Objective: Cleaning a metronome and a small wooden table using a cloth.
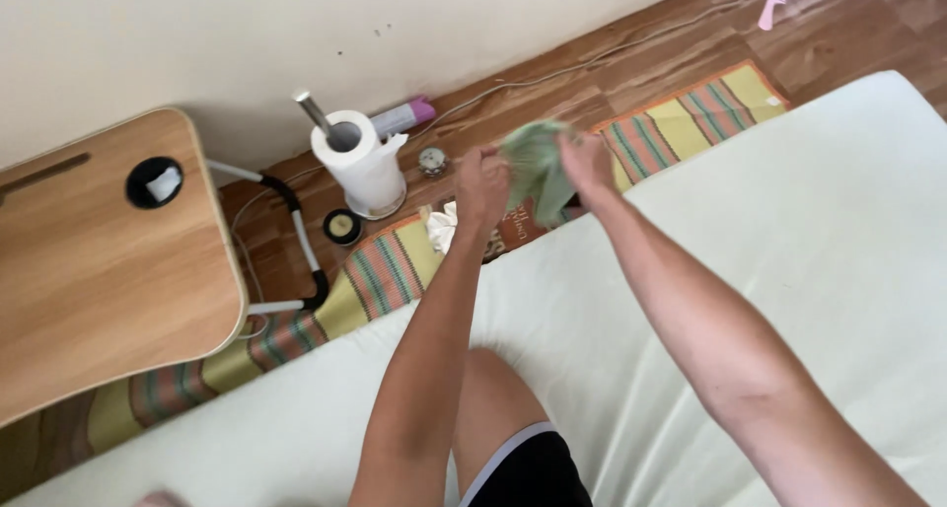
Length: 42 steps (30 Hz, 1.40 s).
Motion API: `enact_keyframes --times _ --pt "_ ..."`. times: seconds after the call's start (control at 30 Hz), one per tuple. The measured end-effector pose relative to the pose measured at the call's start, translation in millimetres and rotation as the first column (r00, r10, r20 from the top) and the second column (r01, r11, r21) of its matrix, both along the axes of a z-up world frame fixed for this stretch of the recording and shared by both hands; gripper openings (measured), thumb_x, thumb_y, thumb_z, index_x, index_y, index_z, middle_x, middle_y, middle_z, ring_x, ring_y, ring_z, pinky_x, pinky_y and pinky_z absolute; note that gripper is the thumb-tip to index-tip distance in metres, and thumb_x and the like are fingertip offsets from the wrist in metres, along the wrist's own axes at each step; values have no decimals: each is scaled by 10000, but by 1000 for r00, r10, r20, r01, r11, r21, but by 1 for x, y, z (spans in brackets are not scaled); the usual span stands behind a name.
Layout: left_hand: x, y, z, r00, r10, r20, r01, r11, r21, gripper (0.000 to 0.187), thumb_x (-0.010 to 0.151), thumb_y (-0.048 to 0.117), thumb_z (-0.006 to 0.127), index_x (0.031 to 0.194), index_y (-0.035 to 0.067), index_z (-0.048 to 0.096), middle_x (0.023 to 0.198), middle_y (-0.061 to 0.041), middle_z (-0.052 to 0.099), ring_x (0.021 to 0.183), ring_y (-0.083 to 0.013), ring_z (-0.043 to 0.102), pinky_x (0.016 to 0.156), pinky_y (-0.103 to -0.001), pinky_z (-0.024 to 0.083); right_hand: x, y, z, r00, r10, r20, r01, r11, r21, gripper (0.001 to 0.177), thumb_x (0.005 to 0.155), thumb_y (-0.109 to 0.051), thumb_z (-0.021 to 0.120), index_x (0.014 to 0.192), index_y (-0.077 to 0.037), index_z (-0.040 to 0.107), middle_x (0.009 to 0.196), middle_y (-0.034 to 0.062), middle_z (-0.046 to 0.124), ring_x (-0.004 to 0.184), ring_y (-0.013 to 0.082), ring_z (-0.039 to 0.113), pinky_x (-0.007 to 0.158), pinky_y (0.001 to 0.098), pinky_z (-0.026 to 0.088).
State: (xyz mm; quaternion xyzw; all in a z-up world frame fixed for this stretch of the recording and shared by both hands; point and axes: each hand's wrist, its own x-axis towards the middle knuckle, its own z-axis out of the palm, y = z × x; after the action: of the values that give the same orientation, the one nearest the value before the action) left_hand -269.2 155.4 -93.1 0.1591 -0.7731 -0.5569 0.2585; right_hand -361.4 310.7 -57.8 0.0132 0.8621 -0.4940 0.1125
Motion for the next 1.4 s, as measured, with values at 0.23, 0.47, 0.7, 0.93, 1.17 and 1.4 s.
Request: enact_keyframes --times 0.23,0.47,0.7,0.93,1.17,1.4 --pt "0 4 -27 992 -108 67 119 972 -202 135 887 95 690 994 16 712 981 -148 696 936 -293 658 853 -400 533 -42 24 7 843 -168 -511 271 953 134 291 998 -357 649 996 -76 723 1016 112 719 842 223 707 756 407 585" --pt "-23 13 -49 936 -241 255 256 966 -24 188 897 129 655 1054 43 715 1055 -142 748 971 -244 721 871 -374 564 -80 15 -81 933 360 -5 -279 733 621 401 1027 -384 529 1348 -179 653 1581 228 353 1482 443 225 1159 681 237" --pt "-44 44 -17 880 -266 393 277 960 31 309 900 193 652 1191 113 716 1020 -145 741 939 -248 704 879 -379 535 -84 31 -112 911 400 -103 -289 796 532 432 941 -277 607 1361 -233 696 1414 207 576 1443 386 439 1195 480 405" --pt "-29 38 -20 807 -317 498 343 938 41 269 939 194 636 1172 91 724 1006 -151 752 926 -244 717 876 -373 554 -62 8 -40 958 283 56 -265 788 556 624 713 -272 901 1217 -69 593 1330 260 451 1149 462 567 952 489 505" --pt "-7 14 -76 810 -351 469 295 936 190 240 926 163 622 1123 65 720 1081 -83 745 954 -187 712 809 -329 580 -74 12 -79 944 331 15 -257 703 663 292 819 -265 802 1005 -46 751 1006 210 739 972 368 722 873 474 588" --pt "12 4 -71 788 -318 528 242 947 209 220 926 176 649 1108 86 733 1051 -83 756 938 -199 710 835 -314 547 -72 23 -82 955 261 -142 -136 807 574 242 820 -224 799 921 -8 760 996 246 728 985 409 692 909 479 555"
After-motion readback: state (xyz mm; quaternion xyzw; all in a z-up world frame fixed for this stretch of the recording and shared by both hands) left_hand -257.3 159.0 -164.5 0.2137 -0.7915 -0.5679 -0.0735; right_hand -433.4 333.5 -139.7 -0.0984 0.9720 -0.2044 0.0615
